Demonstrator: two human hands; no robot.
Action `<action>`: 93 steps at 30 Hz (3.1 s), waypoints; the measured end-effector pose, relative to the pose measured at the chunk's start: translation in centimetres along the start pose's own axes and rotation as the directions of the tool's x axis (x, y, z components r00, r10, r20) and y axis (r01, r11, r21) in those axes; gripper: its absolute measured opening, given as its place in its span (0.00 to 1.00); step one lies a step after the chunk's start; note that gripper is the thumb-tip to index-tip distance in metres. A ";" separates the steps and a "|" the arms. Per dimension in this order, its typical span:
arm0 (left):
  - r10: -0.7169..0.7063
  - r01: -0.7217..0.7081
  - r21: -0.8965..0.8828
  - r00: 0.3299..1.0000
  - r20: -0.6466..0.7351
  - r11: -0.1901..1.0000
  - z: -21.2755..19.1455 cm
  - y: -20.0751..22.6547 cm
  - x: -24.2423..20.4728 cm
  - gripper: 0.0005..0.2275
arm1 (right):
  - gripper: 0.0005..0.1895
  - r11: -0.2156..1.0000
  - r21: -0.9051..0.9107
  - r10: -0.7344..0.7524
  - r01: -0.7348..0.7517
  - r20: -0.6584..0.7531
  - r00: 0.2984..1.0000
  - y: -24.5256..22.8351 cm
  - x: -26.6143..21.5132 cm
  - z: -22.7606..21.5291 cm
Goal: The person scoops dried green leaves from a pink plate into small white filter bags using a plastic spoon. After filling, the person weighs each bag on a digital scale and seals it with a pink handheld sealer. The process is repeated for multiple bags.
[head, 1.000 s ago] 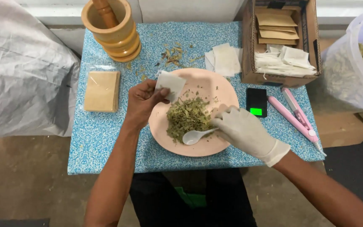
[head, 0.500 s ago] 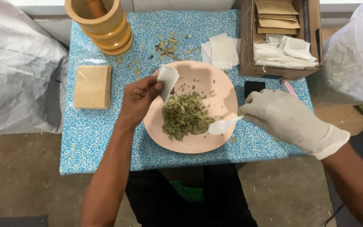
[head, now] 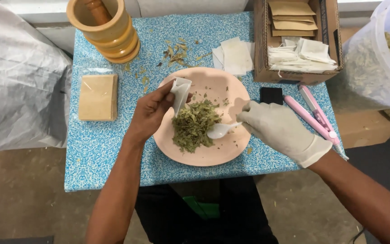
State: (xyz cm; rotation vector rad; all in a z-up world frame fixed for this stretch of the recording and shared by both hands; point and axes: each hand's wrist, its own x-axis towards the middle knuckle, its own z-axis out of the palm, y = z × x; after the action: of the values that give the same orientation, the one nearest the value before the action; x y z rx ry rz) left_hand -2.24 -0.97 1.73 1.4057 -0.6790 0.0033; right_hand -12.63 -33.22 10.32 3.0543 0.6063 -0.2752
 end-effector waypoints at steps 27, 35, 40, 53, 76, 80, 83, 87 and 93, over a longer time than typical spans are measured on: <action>-0.286 0.168 0.392 0.922 0.263 0.905 -0.3 3.6 0.1 0.21 | 0.12 0.992 0.002 -0.110 0.122 -0.424 0.899 2.3 -0.1 -8.1; -0.242 0.127 0.406 0.939 0.246 0.905 -0.5 2.5 -0.3 0.23 | 0.12 0.920 -0.393 -0.215 0.019 -0.461 0.861 -1.2 1.8 -10.4; -0.200 0.096 0.360 0.944 0.263 0.928 -0.2 2.6 -0.3 0.21 | 0.25 0.762 -0.611 -0.229 -0.216 -0.565 0.793 -2.3 1.1 -10.5; -0.112 0.058 0.398 0.987 0.115 0.916 -0.6 0.6 -0.6 0.20 | 0.07 0.972 -0.235 -0.050 0.014 -0.146 0.988 5.8 -1.0 -0.9; -0.155 0.066 0.357 0.962 0.226 0.932 -0.1 2.7 0.2 0.20 | 0.13 0.990 0.143 0.046 -0.019 -0.188 0.981 4.0 0.1 -5.4; -0.158 0.069 0.342 0.958 0.240 0.937 0.0 3.1 0.3 0.20 | 0.11 0.997 0.040 -0.046 0.068 -0.408 0.912 3.2 0.2 -7.6; -0.180 0.089 0.349 0.955 0.237 0.933 0.1 3.1 0.2 0.20 | 0.13 0.986 -0.147 -0.145 0.082 -0.495 0.857 1.9 1.0 -8.4; -0.250 0.163 0.375 0.948 0.197 0.912 -0.1 2.6 -0.1 0.20 | 0.21 0.848 -0.517 -0.229 -0.117 -0.555 0.799 -1.6 1.8 -9.6; -0.152 0.124 0.214 0.981 0.120 0.969 0.0 1.8 -0.2 0.20 | 0.11 0.875 -0.459 -0.182 -0.152 -0.604 0.776 -0.5 0.2 -8.3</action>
State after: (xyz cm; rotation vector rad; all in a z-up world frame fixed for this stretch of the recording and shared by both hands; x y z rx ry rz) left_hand -3.05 -0.52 3.23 1.6617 -0.7061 -0.1365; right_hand -11.21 -32.23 18.48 2.5748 0.5886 0.8311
